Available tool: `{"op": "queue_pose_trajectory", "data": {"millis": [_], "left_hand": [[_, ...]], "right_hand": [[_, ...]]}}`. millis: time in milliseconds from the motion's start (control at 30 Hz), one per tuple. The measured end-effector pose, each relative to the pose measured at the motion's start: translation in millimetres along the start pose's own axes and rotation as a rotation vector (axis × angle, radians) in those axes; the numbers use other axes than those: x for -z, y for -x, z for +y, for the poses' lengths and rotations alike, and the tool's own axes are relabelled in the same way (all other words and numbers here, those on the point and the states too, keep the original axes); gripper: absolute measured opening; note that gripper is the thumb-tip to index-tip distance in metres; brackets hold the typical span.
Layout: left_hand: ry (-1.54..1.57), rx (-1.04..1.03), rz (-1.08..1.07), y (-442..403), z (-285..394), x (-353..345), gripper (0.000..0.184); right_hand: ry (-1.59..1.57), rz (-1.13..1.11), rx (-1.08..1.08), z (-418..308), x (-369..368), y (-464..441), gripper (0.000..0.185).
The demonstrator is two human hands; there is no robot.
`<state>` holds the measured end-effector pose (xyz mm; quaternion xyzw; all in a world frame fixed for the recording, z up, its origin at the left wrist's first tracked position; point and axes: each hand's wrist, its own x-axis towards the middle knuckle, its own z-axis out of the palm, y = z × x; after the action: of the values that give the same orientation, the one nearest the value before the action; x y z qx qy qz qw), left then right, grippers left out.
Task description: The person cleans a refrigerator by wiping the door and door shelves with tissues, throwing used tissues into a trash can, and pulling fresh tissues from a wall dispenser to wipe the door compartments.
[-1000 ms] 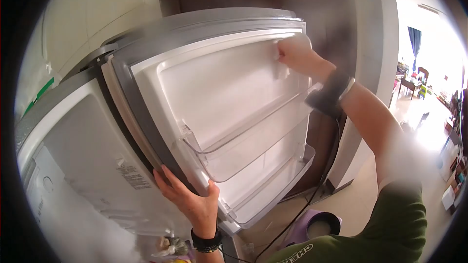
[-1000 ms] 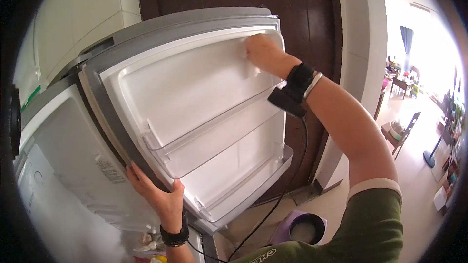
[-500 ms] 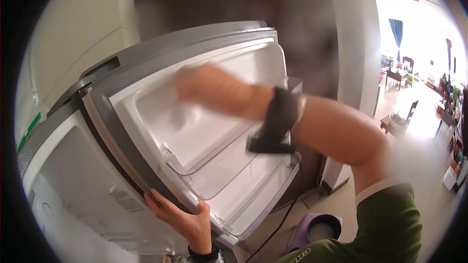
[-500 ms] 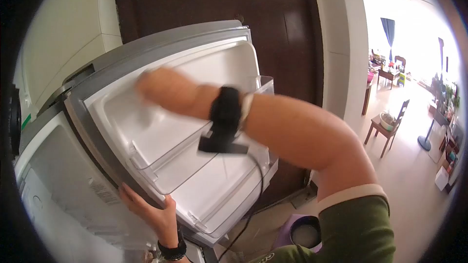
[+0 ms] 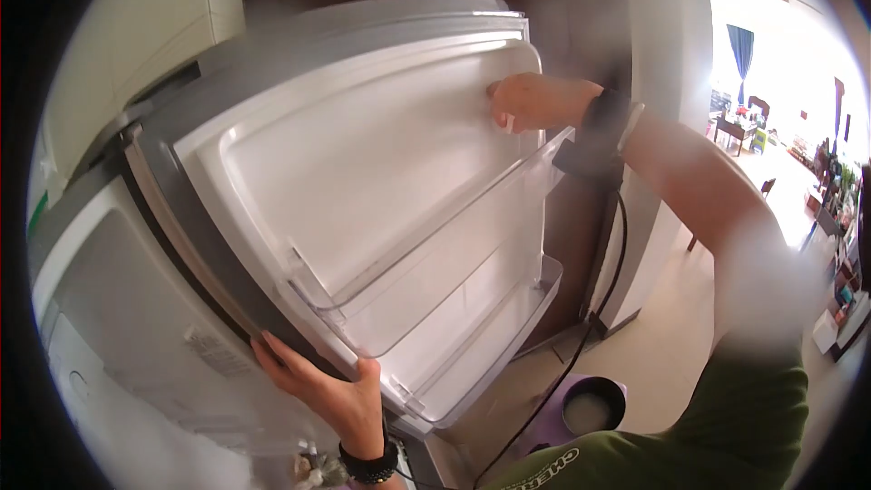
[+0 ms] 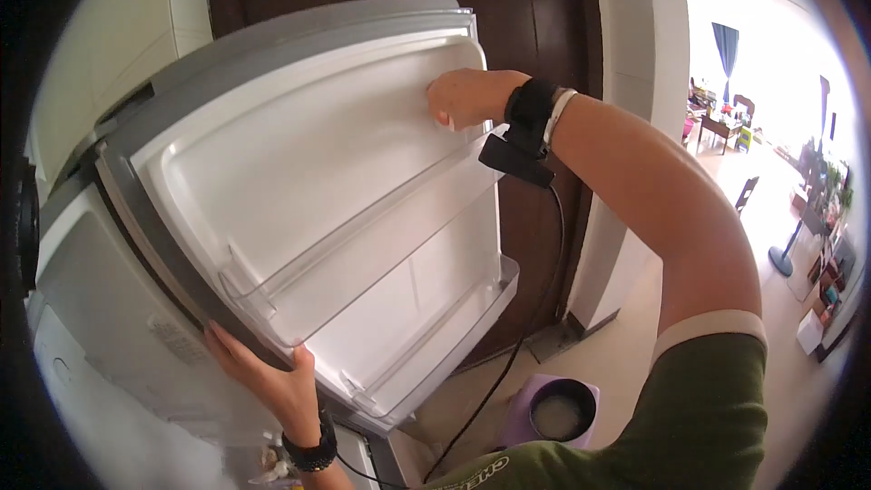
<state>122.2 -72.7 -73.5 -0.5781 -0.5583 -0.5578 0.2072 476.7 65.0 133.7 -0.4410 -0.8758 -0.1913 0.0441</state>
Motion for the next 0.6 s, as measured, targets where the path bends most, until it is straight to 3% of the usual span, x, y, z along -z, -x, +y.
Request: {"op": "queue_pose_trajectory", "data": {"millis": [33, 133, 233, 333, 433, 533, 600], "left_hand": [[-0.002, -0.009, 0.001, 0.4, -2.5, -0.8, 0.097], [0.016, -0.029, 0.006, -0.7, -5.4, -0.9, 0.096], [0.020, -0.022, 0.009, -1.0, -6.6, -2.0, 0.096], [0.006, -0.028, 0.015, -1.4, -6.4, -3.4, 0.096], [0.010, -0.011, 0.020, -1.8, -5.5, -5.7, 0.097], [0.010, -0.015, 0.010, 0.2, -4.6, -3.6, 0.098], [0.004, -0.023, 0.015, -0.6, -3.2, -2.6, 0.098]], "right_hand": [[-0.007, -0.110, -0.020, -4.5, -0.7, -1.7, 0.016], [0.035, -0.101, 0.089, -26.1, -11.0, 4.5, 0.022], [0.030, -0.455, -0.302, -67.3, 17.3, -5.4, 0.034], [0.088, -0.596, -0.283, -84.8, 24.0, -13.0, 0.036], [0.018, -0.594, -0.150, -91.1, 20.8, -23.5, 0.037], [-0.141, -0.443, 0.219, -117.7, 29.4, -30.9, 0.039], [-0.239, -0.457, 0.331, -150.4, 36.5, -44.8, 0.037]]}}
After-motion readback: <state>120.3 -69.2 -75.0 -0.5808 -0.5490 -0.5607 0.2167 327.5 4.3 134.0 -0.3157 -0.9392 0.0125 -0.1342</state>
